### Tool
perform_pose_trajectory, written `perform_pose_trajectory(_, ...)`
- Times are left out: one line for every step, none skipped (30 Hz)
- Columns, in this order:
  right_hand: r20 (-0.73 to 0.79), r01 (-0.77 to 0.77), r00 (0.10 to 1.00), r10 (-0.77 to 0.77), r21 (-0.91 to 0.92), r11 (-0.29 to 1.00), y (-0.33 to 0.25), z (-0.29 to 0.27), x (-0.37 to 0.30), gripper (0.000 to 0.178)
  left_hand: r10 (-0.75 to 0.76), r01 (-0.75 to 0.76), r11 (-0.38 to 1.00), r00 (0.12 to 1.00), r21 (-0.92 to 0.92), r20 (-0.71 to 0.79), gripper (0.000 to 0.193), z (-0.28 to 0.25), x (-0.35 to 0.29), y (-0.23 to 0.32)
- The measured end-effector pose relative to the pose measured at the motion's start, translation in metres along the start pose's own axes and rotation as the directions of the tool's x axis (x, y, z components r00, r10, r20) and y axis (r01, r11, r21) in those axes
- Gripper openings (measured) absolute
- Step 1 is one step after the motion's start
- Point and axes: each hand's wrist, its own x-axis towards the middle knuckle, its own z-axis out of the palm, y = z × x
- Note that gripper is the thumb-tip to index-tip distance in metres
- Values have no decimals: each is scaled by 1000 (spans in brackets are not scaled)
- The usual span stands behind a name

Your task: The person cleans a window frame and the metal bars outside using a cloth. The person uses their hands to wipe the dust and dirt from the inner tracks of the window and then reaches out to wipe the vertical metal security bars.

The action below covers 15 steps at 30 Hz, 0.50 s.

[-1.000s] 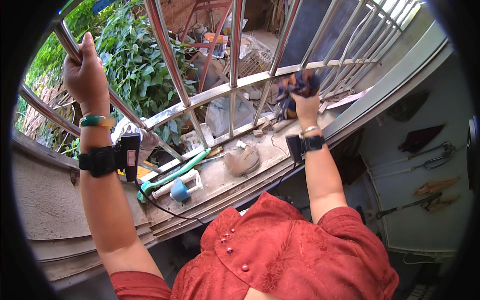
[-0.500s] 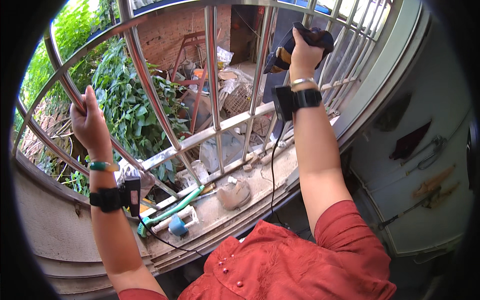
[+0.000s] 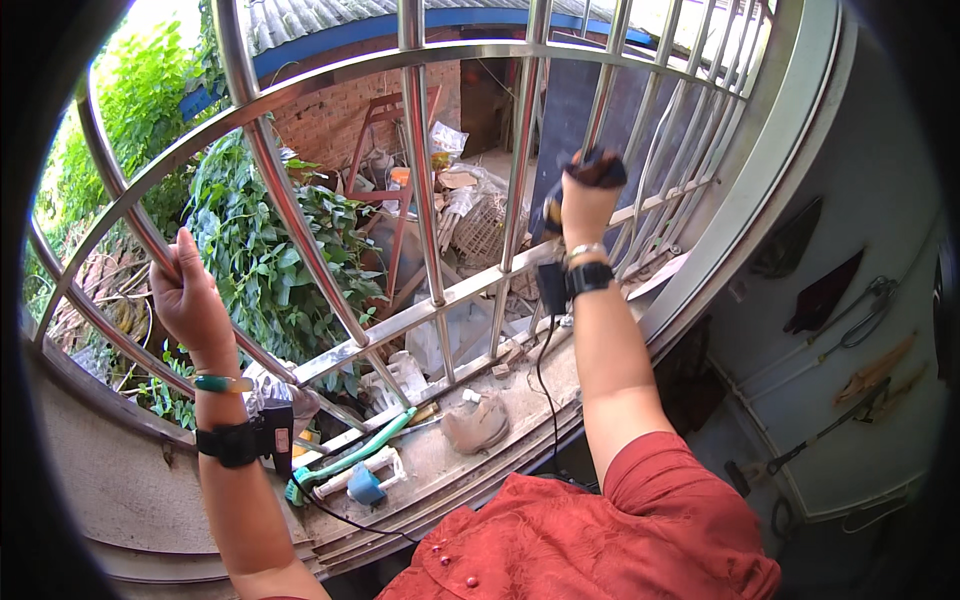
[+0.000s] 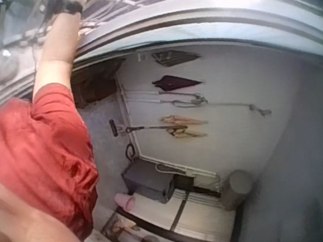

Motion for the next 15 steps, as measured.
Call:
perform_pose_trajectory(-109, 63, 992, -66, -34, 997, 2, 0, -19, 25, 9, -9, 1000, 1000, 13, -1, 23, -1, 0, 1)
perform_pose_trajectory(-138, 33, 990, -43, -72, 997, 5, -3, -33, 26, 5, -5, 1000, 1000, 8, -3, 23, -1, 0, 0)
perform_pose_trajectory(-23, -58, 998, 57, -27, 998, 13, -8, -43, 27, 37, -38, 999, 999, 36, 8, 23, 0, 0, -3)
perform_pose_trajectory(92, -152, 984, 151, 2, 988, 24, -14, -48, 29, 67, -68, 996, 998, 61, 21, 24, 1, 0, -5)
perform_pose_trajectory(88, -143, 986, 142, -2, 990, 33, -14, -50, 29, 83, -85, 994, 996, 67, 24, 26, 1, 0, -6)
perform_pose_trajectory(120, -200, 975, 187, 108, 974, 43, -12, -48, 30, 100, -101, 992, 995, 72, 28, 27, 2, 0, -7)
perform_pose_trajectory(157, -251, 963, 219, 219, 943, 55, -7, -43, 31, 113, -114, 991, 993, 76, 16, 27, 3, 1, -8)
perform_pose_trajectory(174, -302, 948, 267, 220, 928, 56, -4, -32, 38, 130, -130, 988, 992, 83, 5, 28, 4, 1, -8)
perform_pose_trajectory(190, -350, 931, 312, 221, 910, 57, -1, -20, 45, 142, -144, 987, 990, 67, 25, 29, 2, 3, -10)
perform_pose_trajectory(192, -334, 933, 304, 145, 931, 22, -1, -8, 55, 148, -148, 986, 989, 74, 10, 29, -5, 5, -12)
perform_pose_trajectory(142, -289, 952, 270, 138, 947, -1, -5, 14, 51, 157, -156, 981, 988, 119, 0, 29, -3, 4, -12)
perform_pose_trajectory(130, -188, 978, 163, 211, 959, 14, -5, 51, 46, 157, -155, 977, 988, 144, 0, 29, 6, -1, -10)
perform_pose_trajectory(190, -313, 948, 256, 396, 863, -5, 0, 75, 36, 153, -152, 973, 988, 172, 6, 28, 3, 1, -11)
perform_pose_trajectory(304, -431, 902, 306, 635, 641, -40, 1, 88, 29, 158, -156, 972, 987, 177, 4, 28, -1, 3, -11)
perform_pose_trajectory(344, -521, 850, 400, 663, 537, -61, 2, 104, 25, 175, -171, 967, 984, 187, -5, 28, -4, 4, -8)
